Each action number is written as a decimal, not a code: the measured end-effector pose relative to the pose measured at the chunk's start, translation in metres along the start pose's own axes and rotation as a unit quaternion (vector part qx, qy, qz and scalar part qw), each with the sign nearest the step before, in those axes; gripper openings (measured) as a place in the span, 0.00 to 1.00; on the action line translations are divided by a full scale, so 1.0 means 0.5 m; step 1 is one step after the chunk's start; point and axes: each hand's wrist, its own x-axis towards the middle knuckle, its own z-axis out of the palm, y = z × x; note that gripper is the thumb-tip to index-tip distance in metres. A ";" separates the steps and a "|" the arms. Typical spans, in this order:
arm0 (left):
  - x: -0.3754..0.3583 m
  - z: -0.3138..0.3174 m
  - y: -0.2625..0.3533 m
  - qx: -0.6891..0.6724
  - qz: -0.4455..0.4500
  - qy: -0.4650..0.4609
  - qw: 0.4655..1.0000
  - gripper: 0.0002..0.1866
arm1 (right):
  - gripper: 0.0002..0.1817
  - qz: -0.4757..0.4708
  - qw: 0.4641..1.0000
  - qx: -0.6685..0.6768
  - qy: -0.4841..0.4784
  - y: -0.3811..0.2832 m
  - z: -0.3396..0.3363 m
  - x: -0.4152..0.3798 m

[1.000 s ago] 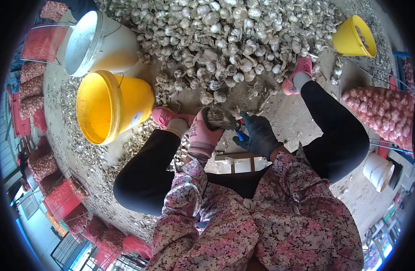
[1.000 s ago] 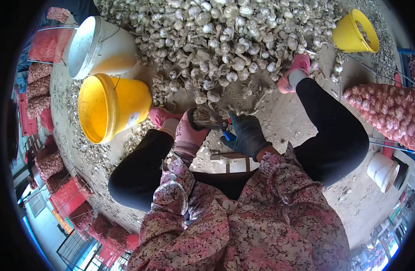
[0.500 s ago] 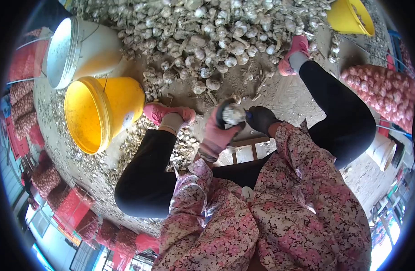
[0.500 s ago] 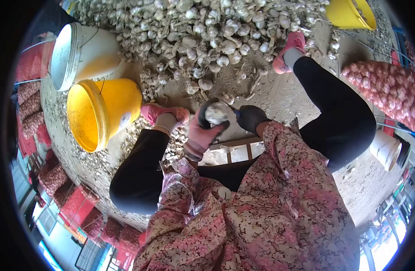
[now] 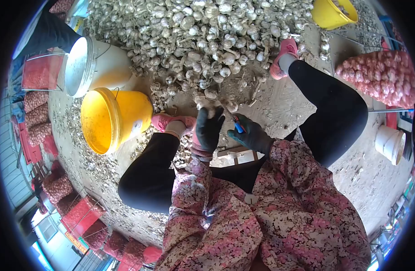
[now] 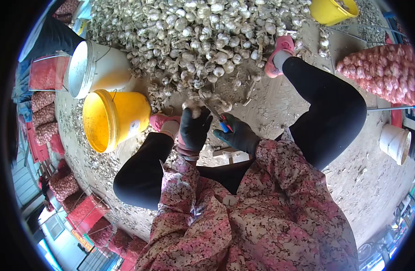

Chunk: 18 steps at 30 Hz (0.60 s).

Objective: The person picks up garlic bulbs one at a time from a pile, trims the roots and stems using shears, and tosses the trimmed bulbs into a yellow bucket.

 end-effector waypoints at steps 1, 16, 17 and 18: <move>-0.003 -0.018 -0.021 0.084 0.052 -0.071 0.993 0.21 | 0.34 -0.039 0.999 0.014 0.013 0.000 -0.002 0.001; -0.041 -0.050 0.339 -0.818 0.067 -0.171 0.545 0.20 | 0.32 0.092 0.950 -0.296 0.031 0.055 -0.034 0.159; -0.027 -0.076 0.325 -0.934 -0.046 -0.220 0.278 0.16 | 0.32 0.092 0.914 -0.391 0.048 0.047 -0.029 0.183; -0.011 -0.102 0.311 -0.961 -0.177 -0.212 -0.012 0.13 | 0.34 0.129 0.916 -0.379 0.026 0.046 -0.025 0.208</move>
